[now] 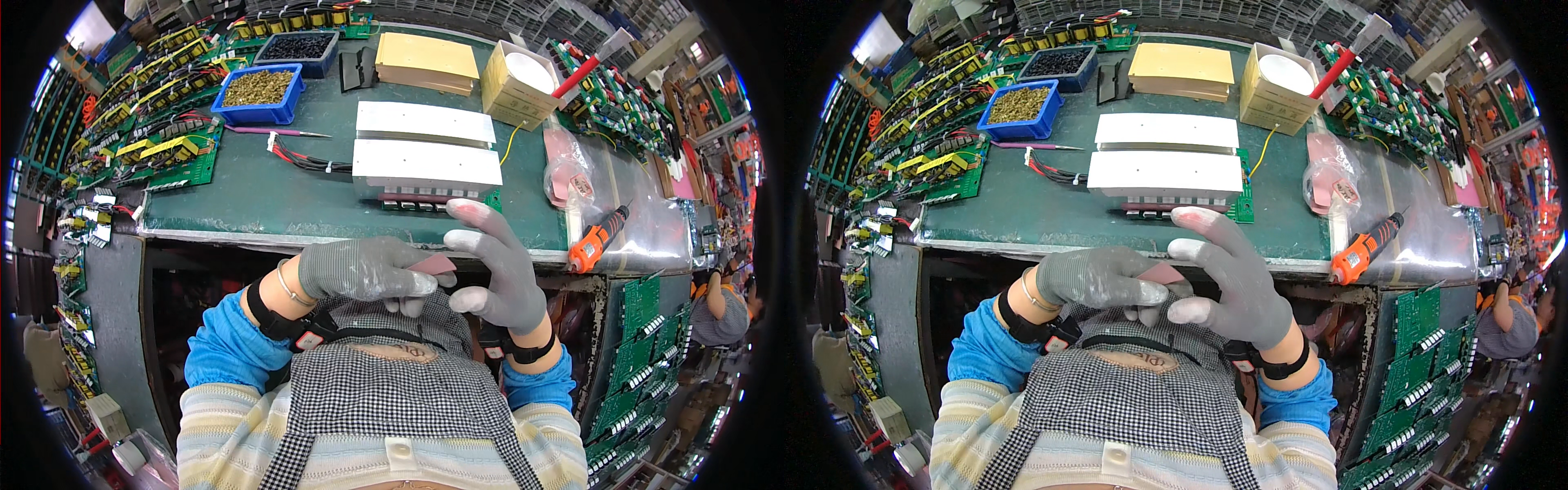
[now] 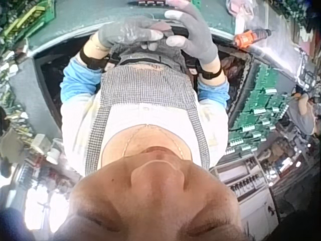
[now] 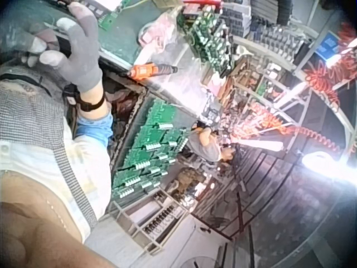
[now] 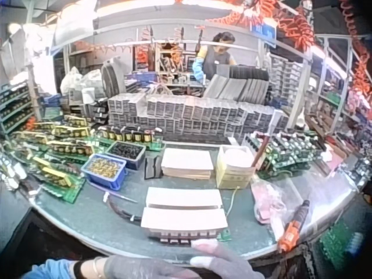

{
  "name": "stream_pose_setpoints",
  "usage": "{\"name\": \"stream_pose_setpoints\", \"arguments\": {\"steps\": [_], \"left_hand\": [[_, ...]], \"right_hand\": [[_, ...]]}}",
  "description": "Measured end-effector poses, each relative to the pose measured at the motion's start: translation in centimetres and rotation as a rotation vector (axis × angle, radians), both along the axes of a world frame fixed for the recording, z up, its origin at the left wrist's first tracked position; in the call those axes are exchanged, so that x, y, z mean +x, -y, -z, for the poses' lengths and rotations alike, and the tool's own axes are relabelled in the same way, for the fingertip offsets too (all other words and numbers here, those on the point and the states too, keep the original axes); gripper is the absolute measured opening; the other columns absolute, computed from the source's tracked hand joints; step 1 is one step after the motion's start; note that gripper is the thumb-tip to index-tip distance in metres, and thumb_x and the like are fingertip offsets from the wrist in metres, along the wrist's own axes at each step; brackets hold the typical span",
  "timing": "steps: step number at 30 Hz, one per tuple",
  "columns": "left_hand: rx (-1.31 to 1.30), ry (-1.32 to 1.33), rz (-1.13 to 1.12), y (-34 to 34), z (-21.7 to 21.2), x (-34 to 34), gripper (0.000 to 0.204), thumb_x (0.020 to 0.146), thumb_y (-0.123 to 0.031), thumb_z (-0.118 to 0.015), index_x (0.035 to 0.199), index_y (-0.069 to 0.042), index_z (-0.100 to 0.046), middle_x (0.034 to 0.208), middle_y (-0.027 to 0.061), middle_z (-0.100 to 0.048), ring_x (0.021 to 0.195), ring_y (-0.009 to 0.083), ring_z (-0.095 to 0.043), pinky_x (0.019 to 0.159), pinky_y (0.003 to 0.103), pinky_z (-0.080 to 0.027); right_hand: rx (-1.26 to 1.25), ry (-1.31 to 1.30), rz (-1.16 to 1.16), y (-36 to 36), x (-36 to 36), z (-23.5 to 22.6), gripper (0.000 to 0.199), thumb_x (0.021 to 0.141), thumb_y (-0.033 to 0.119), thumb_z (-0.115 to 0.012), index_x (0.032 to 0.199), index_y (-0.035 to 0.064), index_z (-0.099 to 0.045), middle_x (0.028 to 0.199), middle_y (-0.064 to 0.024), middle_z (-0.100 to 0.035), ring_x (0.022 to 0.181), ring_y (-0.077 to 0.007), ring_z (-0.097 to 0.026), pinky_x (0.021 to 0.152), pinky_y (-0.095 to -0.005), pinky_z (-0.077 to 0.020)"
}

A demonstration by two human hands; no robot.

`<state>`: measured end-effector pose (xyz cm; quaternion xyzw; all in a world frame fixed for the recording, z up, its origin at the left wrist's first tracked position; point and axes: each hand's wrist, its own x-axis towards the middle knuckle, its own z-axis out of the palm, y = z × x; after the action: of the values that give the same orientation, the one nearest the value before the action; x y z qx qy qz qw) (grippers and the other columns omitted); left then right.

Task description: Assembling an electronic power component by applying thermal paste, attaching heat sinks, and securing them with an electric screwdriver.

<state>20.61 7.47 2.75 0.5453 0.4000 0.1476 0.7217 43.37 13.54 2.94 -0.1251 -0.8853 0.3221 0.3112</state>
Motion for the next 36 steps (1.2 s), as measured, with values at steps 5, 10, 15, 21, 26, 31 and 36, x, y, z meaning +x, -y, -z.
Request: {"name": "stream_pose_setpoints", "arguments": {"steps": [5, 10, 15, 21, 26, 31, 36], "left_hand": [[-0.009, 0.044, -0.028, -0.07, -0.13, 0.07, 0.038, 0.100, -0.032, -0.051, 0.113, 0.001, -0.064, 0.079, 0.0029, -0.065, 0.070, 0.0112, -0.059, 0.068, 0.027, -0.051], [0.043, 0.009, 0.004, -0.12, -0.19, 0.26, 0.037, 0.100, -0.033, -0.053, 0.097, 0.001, -0.066, 0.078, 0.0031, -0.065, 0.069, 0.0110, -0.059, 0.067, 0.027, -0.051], [0.030, -0.015, 0.049, -0.20, -0.31, 0.15, 0.038, 0.099, -0.034, -0.053, 0.105, 0.002, -0.064, 0.078, 0.0036, -0.066, 0.069, 0.0106, -0.059, 0.067, 0.026, -0.051], [0.036, -0.017, 0.050, -0.19, -0.10, 0.09, 0.042, 0.099, -0.034, -0.053, 0.115, 0.004, -0.062, 0.080, 0.0041, -0.066, 0.070, 0.0105, -0.059, 0.068, 0.026, -0.052], [0.031, -0.015, 0.020, -0.17, -0.05, 0.23, 0.036, 0.099, -0.033, -0.055, 0.100, -0.001, -0.071, 0.079, 0.0029, -0.068, 0.071, 0.0119, -0.060, 0.069, 0.028, -0.051], [0.042, -0.022, 0.081, -0.36, 0.48, 0.12, 0.043, 0.099, -0.035, -0.054, 0.115, 0.004, -0.063, 0.081, 0.0044, -0.067, 0.071, 0.0111, -0.060, 0.068, 0.027, -0.052], [0.025, 0.006, 0.030, -0.10, 0.18, 0.47, 0.042, 0.098, -0.036, -0.055, 0.113, 0.003, -0.064, 0.079, 0.0042, -0.067, 0.070, 0.0111, -0.061, 0.067, 0.026, -0.053]], "right_hand": [[0.089, -0.032, -0.012, -0.14, -0.09, 0.18, 0.069, 0.077, 0.055, -0.072, 0.113, -0.0037, -0.060, 0.134, -0.0243, -0.052, 0.122, -0.0402, -0.053, 0.102, -0.0460, -0.0421], [0.050, -0.005, -0.025, -0.04, -0.37, 0.29, 0.070, 0.078, 0.055, -0.072, 0.114, -0.0036, -0.061, 0.134, -0.0249, -0.051, 0.122, -0.0409, -0.052, 0.102, -0.0465, -0.0420], [-0.039, -0.022, -0.055, -0.15, -0.16, 0.57, 0.070, 0.078, 0.055, -0.071, 0.116, -0.0032, -0.060, 0.135, -0.0247, -0.051, 0.123, -0.0410, -0.052, 0.102, -0.0465, -0.0418], [-0.139, -0.029, -0.100, -0.25, -0.11, 0.64, 0.069, 0.080, 0.055, -0.071, 0.117, -0.0024, -0.059, 0.136, -0.0244, -0.050, 0.123, -0.0407, -0.052, 0.102, -0.0461, -0.0418], [-0.195, -0.031, -0.114, -0.21, -0.09, 0.61, 0.069, 0.080, 0.056, -0.070, 0.115, -0.0024, -0.059, 0.135, -0.0237, -0.050, 0.123, -0.0401, -0.052, 0.102, -0.0455, -0.0420], [-0.157, -0.030, -0.118, -0.30, -0.12, 0.71, 0.066, 0.081, 0.055, -0.069, 0.112, -0.0026, -0.060, 0.134, -0.0236, -0.050, 0.123, -0.0401, -0.052, 0.101, -0.0453, -0.0422], [0.014, 0.055, -0.046, -0.06, -0.50, 0.07, 0.066, 0.079, 0.057, -0.068, 0.110, -0.0016, -0.061, 0.133, -0.0225, -0.052, 0.122, -0.0397, -0.052, 0.102, -0.0457, -0.0412]]}}
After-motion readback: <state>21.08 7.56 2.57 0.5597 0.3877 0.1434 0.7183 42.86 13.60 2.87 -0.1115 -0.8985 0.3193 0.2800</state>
